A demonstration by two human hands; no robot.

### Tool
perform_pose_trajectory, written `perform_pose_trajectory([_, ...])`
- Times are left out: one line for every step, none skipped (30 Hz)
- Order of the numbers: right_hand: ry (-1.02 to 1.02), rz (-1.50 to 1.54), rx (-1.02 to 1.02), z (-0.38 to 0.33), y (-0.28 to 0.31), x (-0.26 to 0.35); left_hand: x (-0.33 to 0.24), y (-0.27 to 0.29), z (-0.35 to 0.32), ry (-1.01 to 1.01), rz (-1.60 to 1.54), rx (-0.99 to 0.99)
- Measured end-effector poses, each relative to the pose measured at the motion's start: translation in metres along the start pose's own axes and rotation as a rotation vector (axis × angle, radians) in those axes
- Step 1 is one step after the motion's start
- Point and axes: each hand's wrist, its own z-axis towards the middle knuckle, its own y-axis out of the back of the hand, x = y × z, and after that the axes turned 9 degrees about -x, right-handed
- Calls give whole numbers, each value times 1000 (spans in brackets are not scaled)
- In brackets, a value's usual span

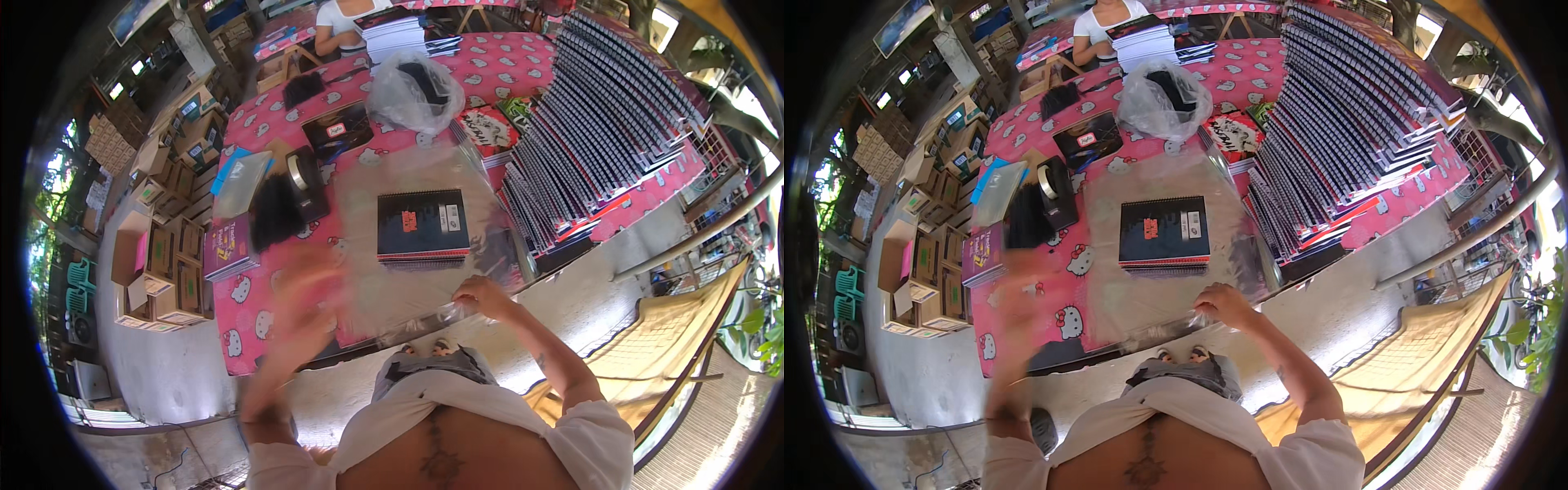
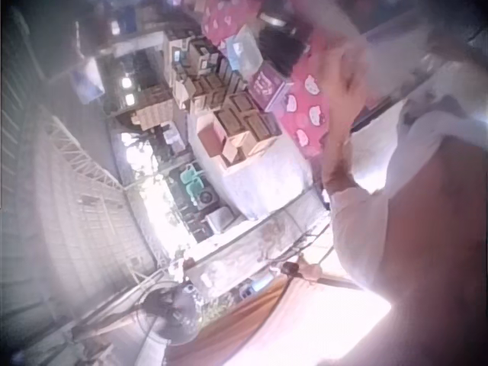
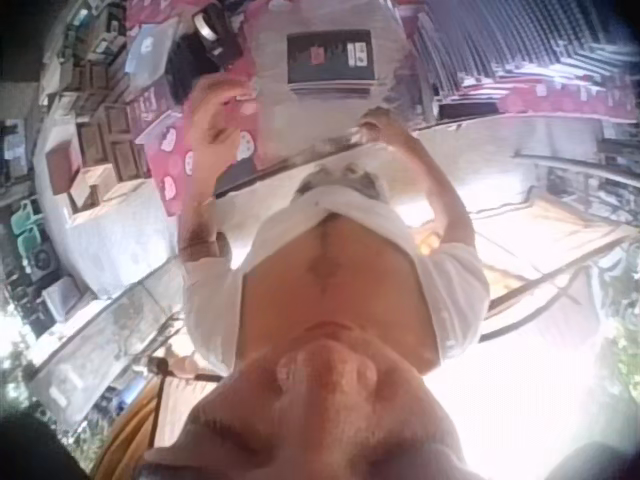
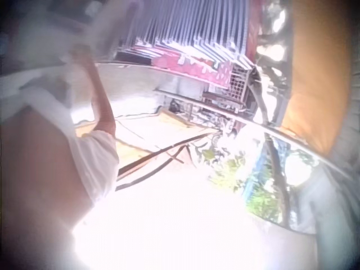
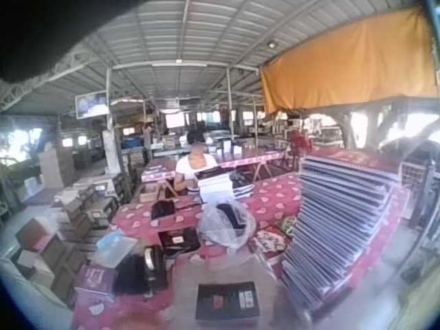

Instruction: The person places a stack of notebooks into a clear plastic bag, seals the bag with tape, and moves the package to the side.

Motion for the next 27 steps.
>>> perform_pose_trajectory([6,-40,-27,6,-3,2,31,-10,-25,123,138,191])
perform_pose_trajectory([2,-86,-52,8,-7,3,63,-23,-54,190,269,399])
perform_pose_trajectory([-57,-107,-46,12,-6,13,88,-30,-81,215,449,638])
perform_pose_trajectory([-56,-103,-51,17,-2,23,110,-31,-110,205,474,542])
perform_pose_trajectory([17,-80,-11,19,3,30,123,-31,-126,192,489,454])
perform_pose_trajectory([80,-63,26,16,7,31,126,-33,-124,184,478,470])
perform_pose_trajectory([64,-65,15,13,4,26,128,-35,-122,238,446,427])
perform_pose_trajectory([84,-133,7,12,-1,19,129,-36,-121,294,416,383])
perform_pose_trajectory([109,-205,2,12,0,15,127,-41,-116,287,407,390])
perform_pose_trajectory([100,-211,-4,12,0,10,123,-44,-113,273,425,362])
perform_pose_trajectory([61,-213,-31,13,-1,7,119,-46,-109,259,444,334])
perform_pose_trajectory([19,-208,-60,14,-4,6,112,-45,-104,255,440,346])
perform_pose_trajectory([14,-205,-61,17,-4,14,103,-41,-100,198,471,455])
perform_pose_trajectory([44,-224,-61,18,-4,23,100,-38,-97,140,499,566])
perform_pose_trajectory([81,-245,-63,19,-2,29,102,-33,-97,136,502,566])
perform_pose_trajectory([81,-246,-67,17,-1,27,104,-27,-97,252,435,539])
perform_pose_trajectory([91,-290,-36,14,1,23,107,-24,-96,366,366,511])
perform_pose_trajectory([106,-329,-7,13,3,21,107,-20,-94,362,373,511])
perform_pose_trajectory([110,-324,-10,15,12,23,108,-17,-93,415,418,467])
perform_pose_trajectory([-63,-224,32,18,25,22,109,-13,-92,467,463,422])
perform_pose_trajectory([-236,-124,73,23,38,24,109,-11,-89,465,469,423])
perform_pose_trajectory([-238,-120,69,26,45,25,109,-11,-84,434,414,509])
perform_pose_trajectory([-274,-14,23,30,51,25,108,-10,-80,403,359,594])
perform_pose_trajectory([-305,91,-19,32,54,26,113,-4,-81,404,364,591])
perform_pose_trajectory([-295,91,-16,32,53,23,123,6,-80,551,413,777])
perform_pose_trajectory([-201,39,143,32,51,20,131,17,-80,702,458,963])
perform_pose_trajectory([-120,-19,290,30,55,14,137,23,-71,692,457,966])
